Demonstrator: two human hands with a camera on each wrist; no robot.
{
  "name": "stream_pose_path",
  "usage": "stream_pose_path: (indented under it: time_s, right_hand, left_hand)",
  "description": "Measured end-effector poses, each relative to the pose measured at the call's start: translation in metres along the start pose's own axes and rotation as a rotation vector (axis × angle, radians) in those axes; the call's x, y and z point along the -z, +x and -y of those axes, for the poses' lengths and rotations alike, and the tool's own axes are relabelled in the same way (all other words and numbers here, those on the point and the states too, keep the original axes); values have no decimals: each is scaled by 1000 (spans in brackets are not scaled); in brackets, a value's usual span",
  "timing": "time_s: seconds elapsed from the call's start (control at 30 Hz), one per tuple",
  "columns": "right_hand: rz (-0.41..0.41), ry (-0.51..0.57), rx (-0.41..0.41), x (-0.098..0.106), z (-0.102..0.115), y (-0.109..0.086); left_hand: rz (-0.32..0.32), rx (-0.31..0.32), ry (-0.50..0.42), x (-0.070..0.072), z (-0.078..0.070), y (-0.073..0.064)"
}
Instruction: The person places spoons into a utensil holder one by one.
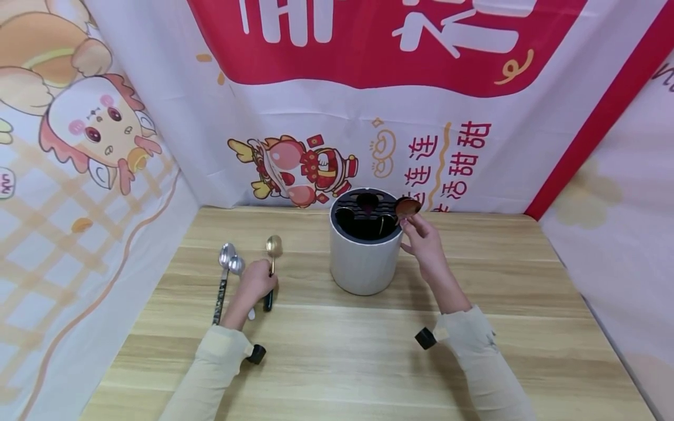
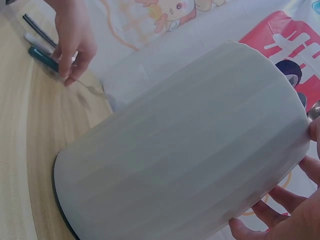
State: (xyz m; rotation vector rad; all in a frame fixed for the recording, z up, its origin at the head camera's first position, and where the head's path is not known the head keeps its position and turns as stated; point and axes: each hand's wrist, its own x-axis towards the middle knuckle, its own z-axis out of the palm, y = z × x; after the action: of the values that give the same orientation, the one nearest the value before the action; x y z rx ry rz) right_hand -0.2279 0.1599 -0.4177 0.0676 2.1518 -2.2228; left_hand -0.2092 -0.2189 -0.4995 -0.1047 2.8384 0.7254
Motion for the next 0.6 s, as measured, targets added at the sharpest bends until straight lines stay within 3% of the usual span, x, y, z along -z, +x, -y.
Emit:
stream_pose_path:
  time_s: [0.2, 0.6]
  right_hand:
    - [4, -4, -4, 0, -1, 0]
    - [9, 3, 0, 0, 0, 0]
  left_hand:
    - [-30, -36, -72, 2, 0, -6]
    - [-115, -113, -195, 12, -14, -14]
